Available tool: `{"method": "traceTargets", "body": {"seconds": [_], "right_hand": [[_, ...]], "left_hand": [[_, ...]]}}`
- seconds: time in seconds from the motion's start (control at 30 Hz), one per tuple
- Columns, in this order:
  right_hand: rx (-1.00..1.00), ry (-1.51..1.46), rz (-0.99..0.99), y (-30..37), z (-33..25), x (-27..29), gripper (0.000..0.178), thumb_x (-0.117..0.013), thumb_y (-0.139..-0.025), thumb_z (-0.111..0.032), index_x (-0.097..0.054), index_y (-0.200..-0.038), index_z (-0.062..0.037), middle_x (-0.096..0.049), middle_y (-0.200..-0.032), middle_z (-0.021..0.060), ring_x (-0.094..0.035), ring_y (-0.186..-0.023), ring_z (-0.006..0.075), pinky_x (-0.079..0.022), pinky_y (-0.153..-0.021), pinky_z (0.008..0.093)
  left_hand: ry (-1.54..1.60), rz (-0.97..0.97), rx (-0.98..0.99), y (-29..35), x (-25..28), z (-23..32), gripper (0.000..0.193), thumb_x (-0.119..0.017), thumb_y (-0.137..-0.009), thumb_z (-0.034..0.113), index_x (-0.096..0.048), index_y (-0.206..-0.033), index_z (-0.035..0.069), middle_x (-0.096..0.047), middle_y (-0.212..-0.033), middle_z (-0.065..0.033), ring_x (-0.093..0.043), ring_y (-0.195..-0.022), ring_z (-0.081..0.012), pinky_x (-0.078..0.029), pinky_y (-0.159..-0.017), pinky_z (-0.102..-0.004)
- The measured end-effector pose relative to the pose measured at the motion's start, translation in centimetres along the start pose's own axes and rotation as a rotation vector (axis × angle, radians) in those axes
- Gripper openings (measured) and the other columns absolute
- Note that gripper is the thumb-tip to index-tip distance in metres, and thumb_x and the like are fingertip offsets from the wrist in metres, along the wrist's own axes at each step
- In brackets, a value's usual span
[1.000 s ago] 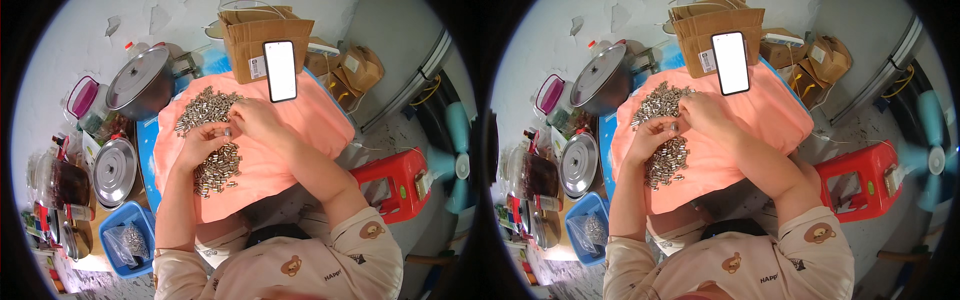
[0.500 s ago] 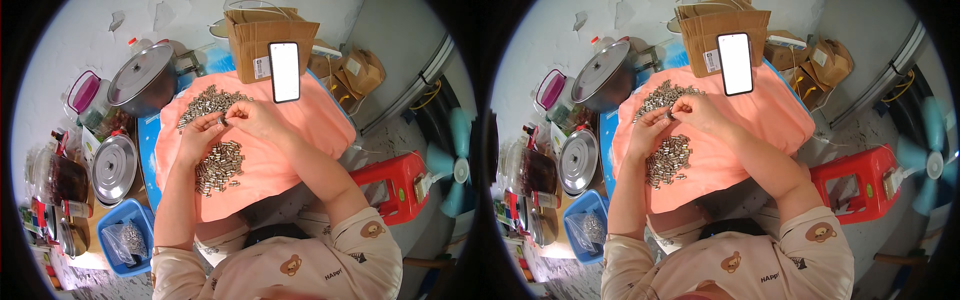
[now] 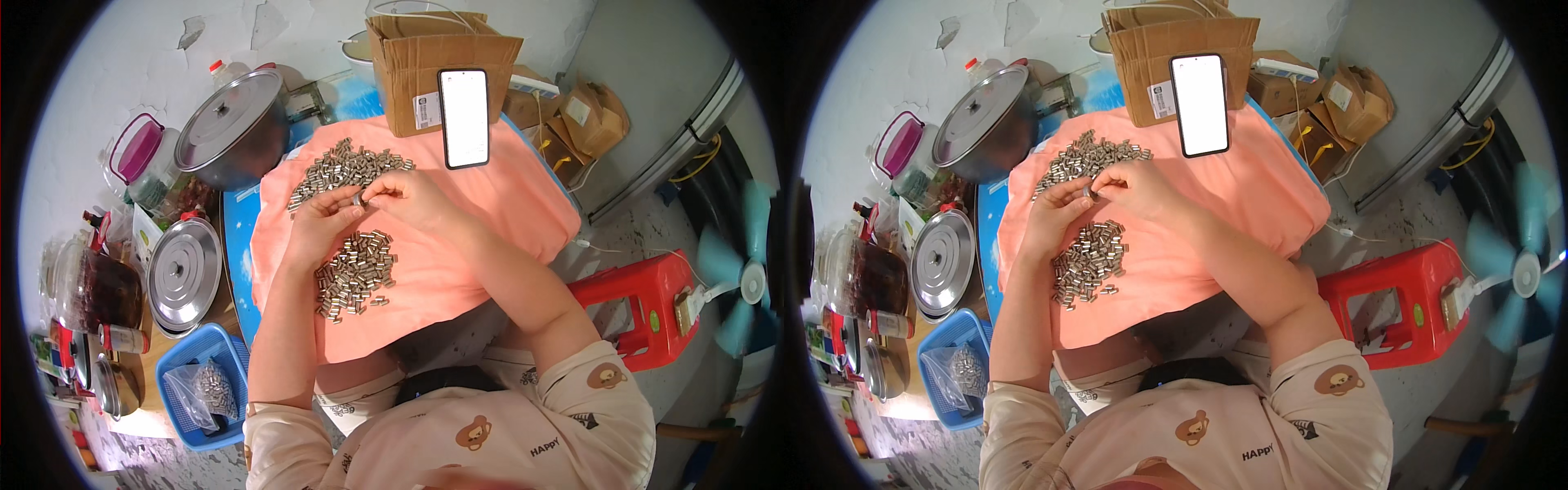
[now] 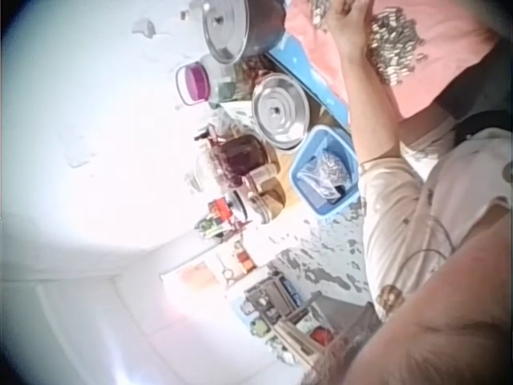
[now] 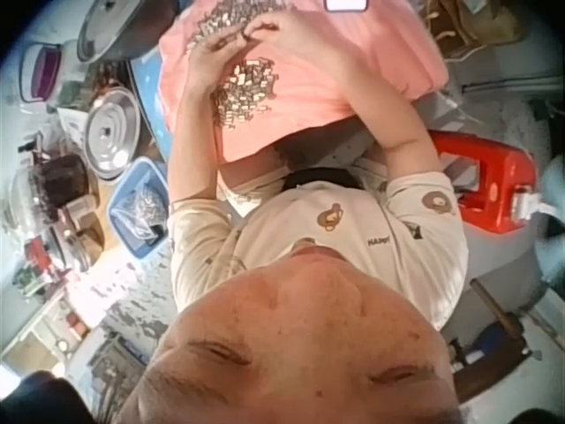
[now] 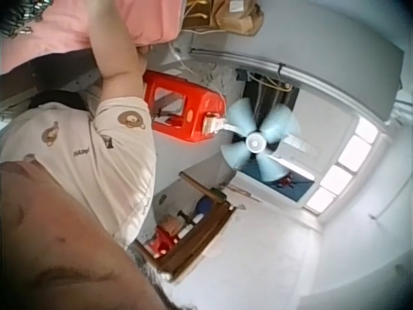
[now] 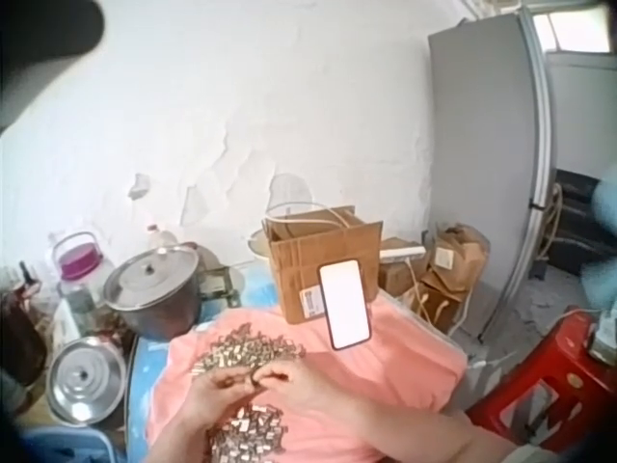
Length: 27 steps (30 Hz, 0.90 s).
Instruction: Sorting and inspecting small metal components on a cloth.
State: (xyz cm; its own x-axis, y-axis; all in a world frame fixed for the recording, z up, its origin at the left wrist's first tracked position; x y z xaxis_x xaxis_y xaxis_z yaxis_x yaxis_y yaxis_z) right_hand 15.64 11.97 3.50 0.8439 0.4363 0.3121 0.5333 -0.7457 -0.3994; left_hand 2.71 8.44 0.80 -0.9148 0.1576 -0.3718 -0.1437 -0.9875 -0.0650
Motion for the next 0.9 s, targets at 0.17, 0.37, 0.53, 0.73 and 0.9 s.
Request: {"method": "traceTargets", "body": {"seconds": [0.17, 0.37, 0.53, 0.73, 0.9], "right_hand": [[-0.093, -0.054, -0.065, 0.0, -0.9, 0.0, 0.006, -0.058, -0.076, -0.005, -0.059, -0.081, -0.0019, -0.059, -0.074, 0.0028, -0.055, -0.069, 0.0077, -0.045, -0.060, 0.0212], [-0.137, 0.402, 0.057, 0.2, 0.2, 1.6, 0.009, -0.059, -0.074, -0.011, -0.060, -0.080, -0.0050, -0.059, -0.074, 0.0036, -0.057, -0.067, 0.0119, -0.045, -0.060, 0.0249], [0.168, 0.824, -0.018, 0.4, -0.3, -0.1, 0.012, -0.058, -0.068, -0.012, -0.061, -0.079, -0.0066, -0.059, -0.080, 0.0068, -0.055, -0.077, 0.0248, -0.045, -0.068, 0.0358], [0.164, 0.846, 0.087, 0.3, -1.3, 0.8, 0.008, -0.055, -0.071, -0.012, -0.061, -0.074, -0.0069, -0.059, -0.076, 0.0076, -0.056, -0.076, 0.0229, -0.045, -0.068, 0.0353], [0.181, 0.923, 0.047, 0.6, -0.3, 0.5, 0.008, -0.056, -0.071, -0.014, -0.061, -0.072, -0.0077, -0.059, -0.077, 0.0065, -0.056, -0.076, 0.0222, -0.044, -0.070, 0.0348]], "left_hand": [[-0.077, -0.072, 0.006, 0.2, 0.2, -0.3, 0.029, -0.058, -0.076, -0.003, -0.054, -0.105, -0.003, -0.059, -0.083, -0.0050, -0.054, -0.071, -0.0081, -0.045, -0.062, -0.0187], [-0.208, -0.096, 0.031, 0.4, -0.6, -0.1, 0.030, -0.059, -0.076, -0.003, -0.054, -0.106, -0.002, -0.059, -0.087, -0.0046, -0.055, -0.075, -0.0085, -0.046, -0.067, -0.0204], [-0.193, -0.116, 0.017, 0.5, -0.5, -0.1, 0.031, -0.058, -0.076, -0.004, -0.053, -0.107, -0.002, -0.059, -0.091, -0.0056, -0.056, -0.081, -0.0099, -0.047, -0.073, -0.0218], [-0.149, -0.079, 0.037, 0.3, -0.1, -0.3, 0.029, -0.058, -0.076, -0.004, -0.054, -0.105, -0.002, -0.059, -0.091, -0.0059, -0.056, -0.082, -0.0109, -0.046, -0.075, -0.0234], [-0.121, -0.065, 0.019, 0.1, 0.0, -0.3, 0.028, -0.058, -0.076, -0.004, -0.054, -0.104, -0.003, -0.058, -0.086, -0.0042, -0.054, -0.074, -0.0084, -0.045, -0.064, -0.0194]]}}
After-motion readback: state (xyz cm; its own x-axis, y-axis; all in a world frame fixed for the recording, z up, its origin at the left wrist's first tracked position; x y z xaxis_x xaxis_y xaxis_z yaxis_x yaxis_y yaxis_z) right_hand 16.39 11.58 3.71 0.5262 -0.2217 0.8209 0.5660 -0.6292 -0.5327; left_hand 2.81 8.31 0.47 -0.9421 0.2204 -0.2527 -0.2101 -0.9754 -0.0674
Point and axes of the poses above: each hand's wrist, its own y-axis away from the middle knuckle, its own x-axis out of the back of the hand, z = x × y, the point moved 6 cm from there along -y, towards the middle knuckle
